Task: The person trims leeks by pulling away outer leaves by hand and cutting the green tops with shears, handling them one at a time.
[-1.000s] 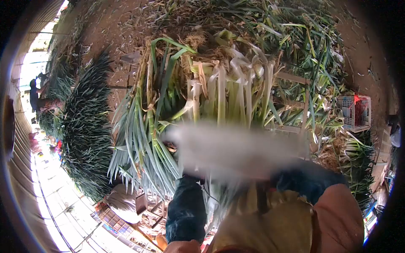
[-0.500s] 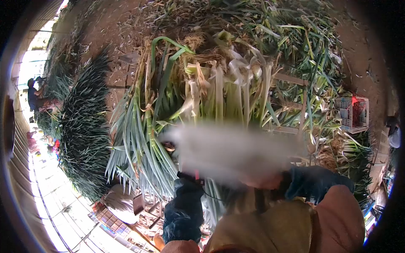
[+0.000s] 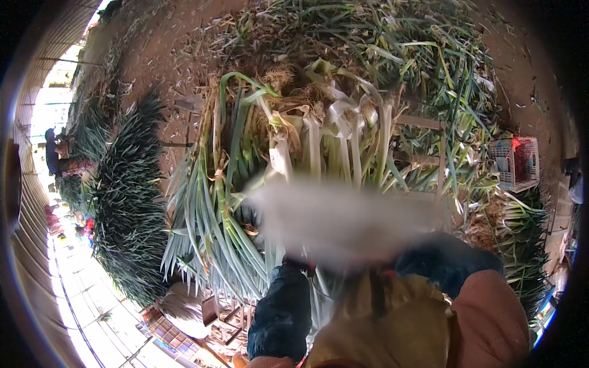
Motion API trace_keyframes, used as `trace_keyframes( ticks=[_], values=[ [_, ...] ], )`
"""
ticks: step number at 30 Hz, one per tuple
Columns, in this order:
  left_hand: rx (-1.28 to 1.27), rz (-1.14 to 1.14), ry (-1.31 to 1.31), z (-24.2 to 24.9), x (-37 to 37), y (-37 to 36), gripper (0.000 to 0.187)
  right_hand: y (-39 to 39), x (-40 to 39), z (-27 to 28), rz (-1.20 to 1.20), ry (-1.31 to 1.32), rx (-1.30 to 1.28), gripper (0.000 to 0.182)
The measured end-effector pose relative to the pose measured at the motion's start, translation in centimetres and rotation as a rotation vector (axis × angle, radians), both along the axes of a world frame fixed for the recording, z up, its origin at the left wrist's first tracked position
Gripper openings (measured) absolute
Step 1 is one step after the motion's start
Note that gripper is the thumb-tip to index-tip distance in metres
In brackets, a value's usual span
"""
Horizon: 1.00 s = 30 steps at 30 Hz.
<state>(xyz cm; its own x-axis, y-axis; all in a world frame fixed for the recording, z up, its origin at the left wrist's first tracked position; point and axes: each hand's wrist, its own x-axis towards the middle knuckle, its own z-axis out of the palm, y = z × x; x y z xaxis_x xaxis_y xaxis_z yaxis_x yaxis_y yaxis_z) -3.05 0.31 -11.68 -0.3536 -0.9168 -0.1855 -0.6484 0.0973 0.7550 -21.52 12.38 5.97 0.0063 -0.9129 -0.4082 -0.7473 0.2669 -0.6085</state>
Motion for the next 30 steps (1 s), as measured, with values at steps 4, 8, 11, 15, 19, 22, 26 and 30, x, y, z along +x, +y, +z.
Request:
trace_keyframes(
  ticks=[4, 8, 11, 15, 19, 22, 26, 30],
  values=[
    [0.446, 0.023, 0.128, 7.0, -0.6, -0.5, 0.027, -2.0, -1.3, -4.3, -0.07, 0.112, -0.163, 0.069],
    [0.657, 0.059, 0.281, 11.9, 0.3, 1.5, 0.028, -1.6, -1.2, -1.6, -0.132, 0.029, -0.168, 0.07],
    [0.682, 0.064, 0.237, 12.4, 1.6, 4.0, 0.028, -1.9, -0.7, -2.1, -0.084, 0.06, -0.12, 0.07],
    [0.75, 0.051, 0.296, 12.6, 2.2, 4.8, 0.026, -4.7, -1.5, -5.7, -0.106, 0.14, -0.188, 0.07],
    [0.81, 0.109, 0.414, 13.5, 1.7, 5.3, 0.026, -5.5, -2.0, -5.4, -0.126, 0.145, -0.206, 0.07],
    [0.717, 0.064, 0.377, 9.7, 2.7, 7.3, 0.028, -4.2, -1.9, -3.2, -0.123, 0.108, -0.195, 0.07],
    [0.755, 0.059, 0.31, 10.1, 0.4, 4.7, 0.027, -2.3, -2.1, 1.4, -0.096, 0.058, -0.134, 0.071],
    [0.608, -0.054, 0.269, 8.5, -3.4, 0.9, 0.035, -1.3, -2.6, 4.1, -0.071, 0.07, -0.045, 0.071]
  ],
)
